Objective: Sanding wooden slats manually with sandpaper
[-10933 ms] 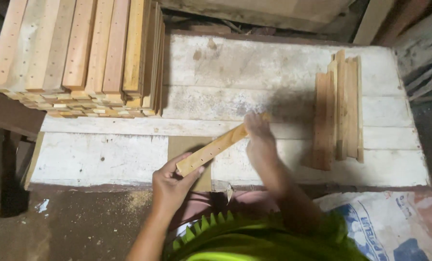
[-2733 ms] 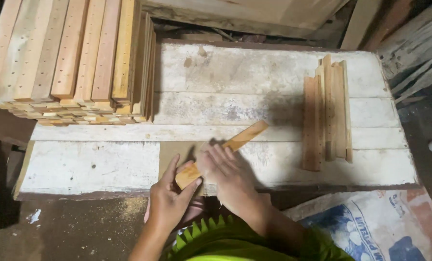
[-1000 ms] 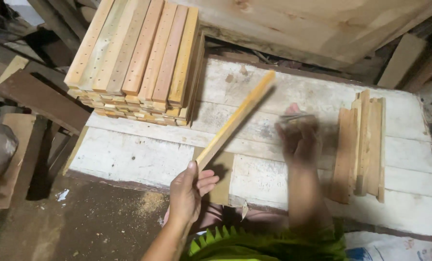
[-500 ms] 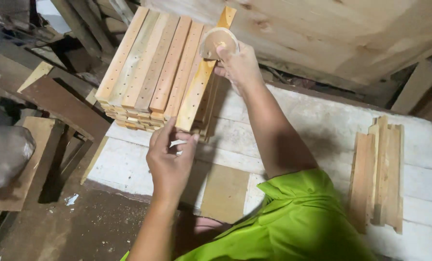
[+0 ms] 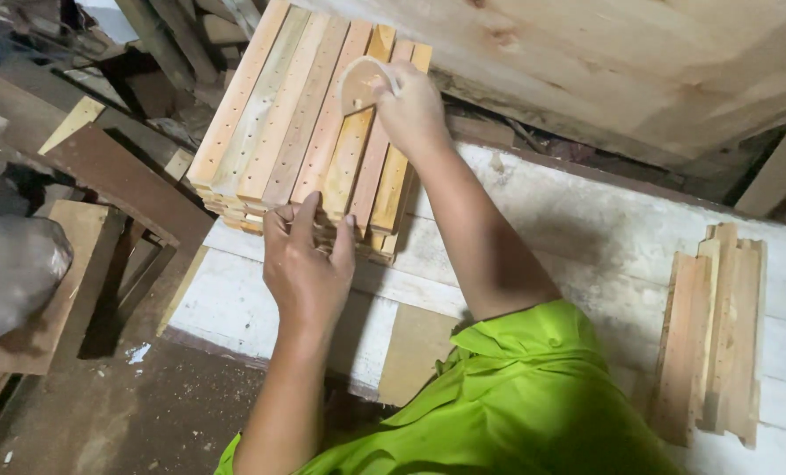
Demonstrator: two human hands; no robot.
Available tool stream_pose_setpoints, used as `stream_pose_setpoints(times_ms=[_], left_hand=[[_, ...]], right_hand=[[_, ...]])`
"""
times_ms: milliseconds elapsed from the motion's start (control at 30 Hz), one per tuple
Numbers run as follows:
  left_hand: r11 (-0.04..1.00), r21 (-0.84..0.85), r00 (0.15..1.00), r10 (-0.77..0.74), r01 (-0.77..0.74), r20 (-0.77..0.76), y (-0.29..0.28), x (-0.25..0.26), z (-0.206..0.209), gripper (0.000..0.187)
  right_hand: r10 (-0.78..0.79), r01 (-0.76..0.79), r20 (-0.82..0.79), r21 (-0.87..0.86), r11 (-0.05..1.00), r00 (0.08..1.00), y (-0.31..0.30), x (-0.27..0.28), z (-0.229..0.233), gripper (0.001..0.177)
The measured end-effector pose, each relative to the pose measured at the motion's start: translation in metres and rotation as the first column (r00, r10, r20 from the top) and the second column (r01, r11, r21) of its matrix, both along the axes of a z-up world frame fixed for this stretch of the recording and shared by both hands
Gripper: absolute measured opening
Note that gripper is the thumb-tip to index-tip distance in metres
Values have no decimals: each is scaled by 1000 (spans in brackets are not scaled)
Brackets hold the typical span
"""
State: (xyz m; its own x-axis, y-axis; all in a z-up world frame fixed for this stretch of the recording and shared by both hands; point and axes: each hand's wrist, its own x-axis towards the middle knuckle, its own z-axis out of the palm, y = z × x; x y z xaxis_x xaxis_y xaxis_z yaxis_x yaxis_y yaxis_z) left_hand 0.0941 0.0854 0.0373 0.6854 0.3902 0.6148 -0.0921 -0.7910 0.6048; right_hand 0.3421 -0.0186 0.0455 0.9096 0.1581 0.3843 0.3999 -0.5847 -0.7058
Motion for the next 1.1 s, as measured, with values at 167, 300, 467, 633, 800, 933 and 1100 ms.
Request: stream_pose_setpoints(times_ms=[167,300,467,633,800,933,1100], left_hand=[[980,-91,933,-138,177,332,-29,-16,3,53],[872,-270,907,-357,409,222,-71,-49,13,63],[301,-931,774,-633,205,-34,-146,-61,-50,38],[137,-988,722,-690,66,-47,-241,-76,-124,23],[362,-871,523,-839,332,-150,-296,-99,-100,18],[491,-699,398,-863,520,-311,-333,-87,-86,34],[367,-33,290,-786,930,-546,-383,-106,-101,99]], right_hand=[[141,-71,-262,261,963,955,-49,-160,66,31],[258,-141,-437,282,949,862,-135,-216,10,11],[59,291,-410,733,615,910,-184,-266,-44,22],[-276,482,-395,743,465,876,-203,-329,-79,6],[-618,642,-226,459,615,753,-257,-346,-46,24],[-751,776,-240,351,523,615,-363,-347,-114,35],[-626,679,-419,689,253,658,-434,-349,-136,16]])
